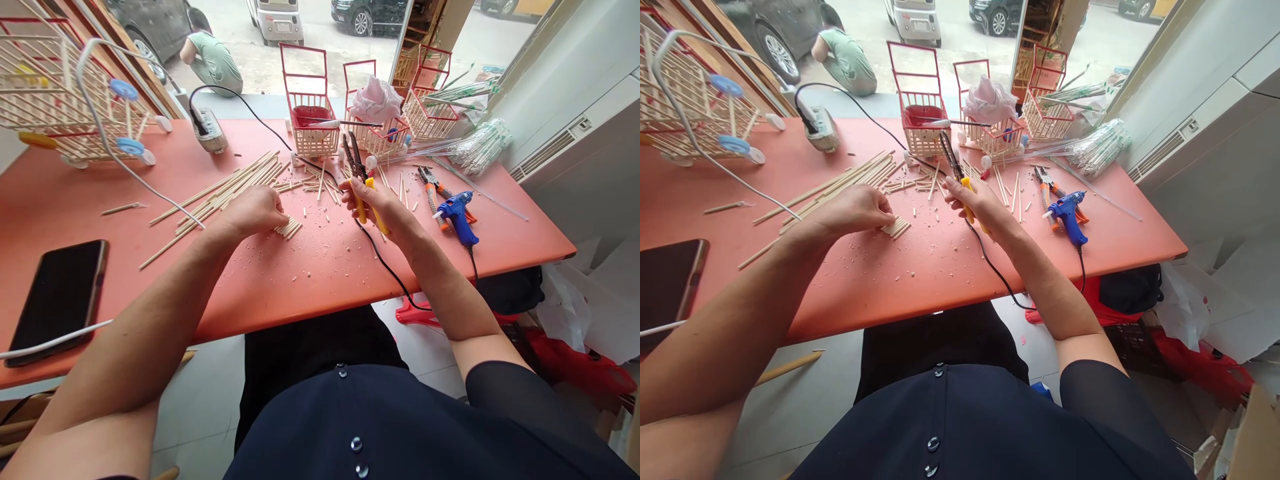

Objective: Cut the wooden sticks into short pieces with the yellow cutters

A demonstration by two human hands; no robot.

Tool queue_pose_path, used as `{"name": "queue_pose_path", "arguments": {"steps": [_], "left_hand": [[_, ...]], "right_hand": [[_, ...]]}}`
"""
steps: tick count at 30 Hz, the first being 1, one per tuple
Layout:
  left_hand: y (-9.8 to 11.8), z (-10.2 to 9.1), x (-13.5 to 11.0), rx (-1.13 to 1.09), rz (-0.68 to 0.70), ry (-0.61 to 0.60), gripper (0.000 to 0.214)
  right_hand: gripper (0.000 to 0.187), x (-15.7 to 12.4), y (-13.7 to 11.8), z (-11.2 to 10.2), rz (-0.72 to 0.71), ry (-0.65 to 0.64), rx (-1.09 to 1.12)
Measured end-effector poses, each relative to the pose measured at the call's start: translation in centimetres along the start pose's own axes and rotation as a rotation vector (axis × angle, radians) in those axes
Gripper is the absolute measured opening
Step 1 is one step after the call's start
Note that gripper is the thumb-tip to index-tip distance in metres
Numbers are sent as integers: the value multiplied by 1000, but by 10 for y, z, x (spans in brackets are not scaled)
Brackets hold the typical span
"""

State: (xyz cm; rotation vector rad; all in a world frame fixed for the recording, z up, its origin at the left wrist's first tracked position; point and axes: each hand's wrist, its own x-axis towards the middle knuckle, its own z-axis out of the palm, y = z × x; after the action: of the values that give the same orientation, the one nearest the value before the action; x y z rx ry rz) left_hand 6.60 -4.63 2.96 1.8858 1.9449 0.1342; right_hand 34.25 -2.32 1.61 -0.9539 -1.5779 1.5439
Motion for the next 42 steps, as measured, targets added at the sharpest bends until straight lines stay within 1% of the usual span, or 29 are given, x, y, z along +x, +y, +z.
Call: {"name": "queue_pose_path", "arguments": {"steps": [3,6,10,14,20,25,28,31,34,37,39,42], "left_hand": [[-3,-4,-7,-173,-47,-86,17],[-4,-9,-12,-300,2,-162,22],[-2,-9,-13,-250,50,-189,19],[4,-4,-11,-141,30,-124,18],[18,-5,-14,-182,-12,-139,12],[28,-5,-14,-146,-9,-157,15],[30,-5,-14,-119,-17,-163,15],[26,-8,-14,-122,-9,-154,13],[18,-12,-15,-229,16,-170,14],[16,-14,-19,-388,32,-191,25],[18,-13,-23,-461,43,-193,32],[27,-9,-30,-540,87,-194,33]], "right_hand": [[70,1,0,0,9,4,5],[72,3,1,-1,26,10,13],[72,3,1,-1,12,6,25],[69,0,-1,1,11,23,14],[72,-1,-3,3,14,22,1],[71,-1,-7,5,12,25,3],[68,-2,-10,7,21,31,1],[66,-2,-10,7,13,26,8],[65,-2,-8,6,8,19,8],[66,-1,-3,7,1,12,-7],[66,0,0,10,-11,-8,-28],[67,0,4,15,-32,-67,-72]]}}
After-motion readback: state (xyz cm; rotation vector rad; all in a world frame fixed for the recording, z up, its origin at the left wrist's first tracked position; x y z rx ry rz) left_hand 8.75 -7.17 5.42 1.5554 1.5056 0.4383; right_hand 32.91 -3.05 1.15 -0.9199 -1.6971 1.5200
